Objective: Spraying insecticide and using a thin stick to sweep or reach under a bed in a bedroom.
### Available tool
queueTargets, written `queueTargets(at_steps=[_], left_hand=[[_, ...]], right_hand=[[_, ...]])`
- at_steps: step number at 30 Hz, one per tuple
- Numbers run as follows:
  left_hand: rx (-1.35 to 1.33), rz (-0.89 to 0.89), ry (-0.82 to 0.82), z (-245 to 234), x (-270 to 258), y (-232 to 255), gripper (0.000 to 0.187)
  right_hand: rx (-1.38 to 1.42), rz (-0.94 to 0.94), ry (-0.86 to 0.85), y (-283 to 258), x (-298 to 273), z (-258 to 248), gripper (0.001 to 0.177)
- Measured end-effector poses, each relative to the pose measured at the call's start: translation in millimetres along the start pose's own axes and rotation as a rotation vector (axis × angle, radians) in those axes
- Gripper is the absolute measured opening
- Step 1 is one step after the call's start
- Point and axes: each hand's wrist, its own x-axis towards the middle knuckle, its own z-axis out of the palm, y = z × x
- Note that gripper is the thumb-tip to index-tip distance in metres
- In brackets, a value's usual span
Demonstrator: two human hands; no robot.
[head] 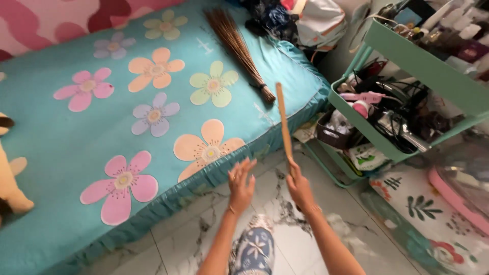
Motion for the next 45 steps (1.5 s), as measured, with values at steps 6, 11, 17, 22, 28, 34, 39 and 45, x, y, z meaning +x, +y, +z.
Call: queueTargets(at_steps=[6, 11, 17, 22, 28, 34, 39, 45], left_hand=[[0.151, -0.006, -0.017, -52.5, 66.3, 6.0, 0.052], [0.081, -0.001, 0.020, -100.5, 107.1, 57.1, 0.052], [0.010, -0.078, 0.001, -162.7, 201.0, 141.6, 0.052], [0.042, -0.049, -0.038, -192.5, 277.3, 176.2, 0.048], [-0.025, -0.014, -0.065, -209.3, 336.1, 215.2, 0.049], [0.010, -0.059, -0.096, -156.9, 359.3, 208.0, 0.049], [0.019, -0.094, -0.109, -102.7, 387.2, 181.3, 0.052], [0.059, -0.191, 0.011, -31.6, 447.0, 166.1, 0.047]], right_hand=[[0.084, -0.015, -0.003, -82.1, 48.7, 37.0, 0.067], [0.093, -0.032, -0.021, -144.8, 68.3, 17.4, 0.068], [-0.013, 0.129, -0.093, -280.8, 126.3, -47.1, 0.069], [0.001, -0.050, 0.011, -353.9, 172.3, -86.8, 0.072], [-0.177, 0.125, -0.055, -374.9, 202.0, -147.3, 0.067], [-0.179, 0.196, -0.049, -306.5, 220.2, -176.1, 0.057], [-0.202, 0.457, -0.050, -215.9, 256.5, -192.6, 0.056], [-0.255, 0.432, -0.259, -155.7, 357.3, -216.4, 0.039]])
